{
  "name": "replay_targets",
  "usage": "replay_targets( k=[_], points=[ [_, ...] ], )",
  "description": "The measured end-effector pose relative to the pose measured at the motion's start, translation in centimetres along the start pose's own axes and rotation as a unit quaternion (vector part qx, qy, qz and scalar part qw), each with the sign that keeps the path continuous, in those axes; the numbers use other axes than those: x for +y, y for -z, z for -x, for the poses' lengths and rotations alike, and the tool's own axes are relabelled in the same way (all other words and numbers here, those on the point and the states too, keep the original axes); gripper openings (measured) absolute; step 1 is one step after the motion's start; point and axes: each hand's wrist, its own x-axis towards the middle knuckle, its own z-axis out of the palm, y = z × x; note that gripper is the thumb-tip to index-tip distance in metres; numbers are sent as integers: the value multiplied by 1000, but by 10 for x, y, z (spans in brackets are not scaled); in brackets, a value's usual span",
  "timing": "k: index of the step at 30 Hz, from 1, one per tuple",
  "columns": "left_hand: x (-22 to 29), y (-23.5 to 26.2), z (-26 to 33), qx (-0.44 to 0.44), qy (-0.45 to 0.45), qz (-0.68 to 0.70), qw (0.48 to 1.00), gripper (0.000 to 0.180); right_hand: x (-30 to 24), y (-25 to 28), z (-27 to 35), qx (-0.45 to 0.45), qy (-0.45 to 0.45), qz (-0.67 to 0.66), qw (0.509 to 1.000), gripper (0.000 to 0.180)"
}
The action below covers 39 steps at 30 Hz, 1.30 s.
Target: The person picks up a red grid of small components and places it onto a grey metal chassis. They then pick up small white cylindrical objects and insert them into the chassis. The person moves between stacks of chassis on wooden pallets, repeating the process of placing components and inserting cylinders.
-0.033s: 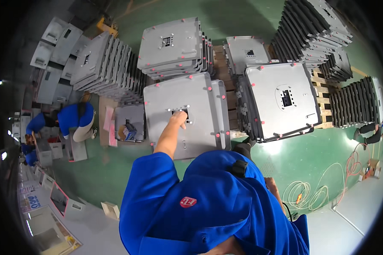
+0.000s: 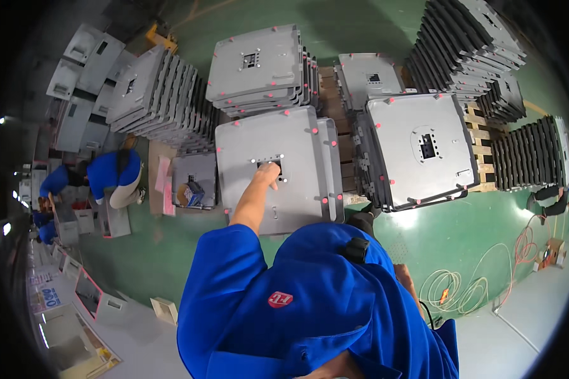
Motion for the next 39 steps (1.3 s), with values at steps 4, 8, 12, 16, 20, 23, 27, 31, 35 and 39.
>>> replay_targets(
  k=[4, 8, 12, 16, 20, 23, 27, 31, 35, 39],
  points=[
    [-5, -13, -15, -4, 91, 251, 964, 12, 3, 3, -18, -34, -9, -16, 999, 36],
    [26, 0, -5, 94, 25, 239, 966, 21, -1, 10, -44, -62, -24, -6, 998, 36],
    [40, 0, 14, 122, -22, 46, 991, 12, -28, 33, -59, -81, -25, 39, 996, 36],
    [56, 20, 23, 140, 16, 90, 986, 29, -47, 44, -61, -75, -20, 56, 995, 36],
    [38, -29, -11, 188, 41, 32, 981, 22, -65, 56, -78, -88, -7, 96, 991, 36],
    [35, -23, -10, 186, 32, 39, 981, 17, -68, 66, -76, -78, -10, 98, 992, 36],
    [29, -10, 7, 194, 33, 46, 979, 21, -70, 66, -74, -76, -13, 109, 991, 36],
    [26, -12, 8, 238, 14, 113, 965, 12, -72, 66, -67, -78, -18, 123, 989, 36],
    [33, -15, 0, 283, -58, 317, 903, 13, -71, 57, -63, -78, -26, 137, 987, 36],
    [52, -39, 1, 242, -126, 686, 675, 14, -67, 59, -60, -84, -32, 166, 982, 36]
  ],
)
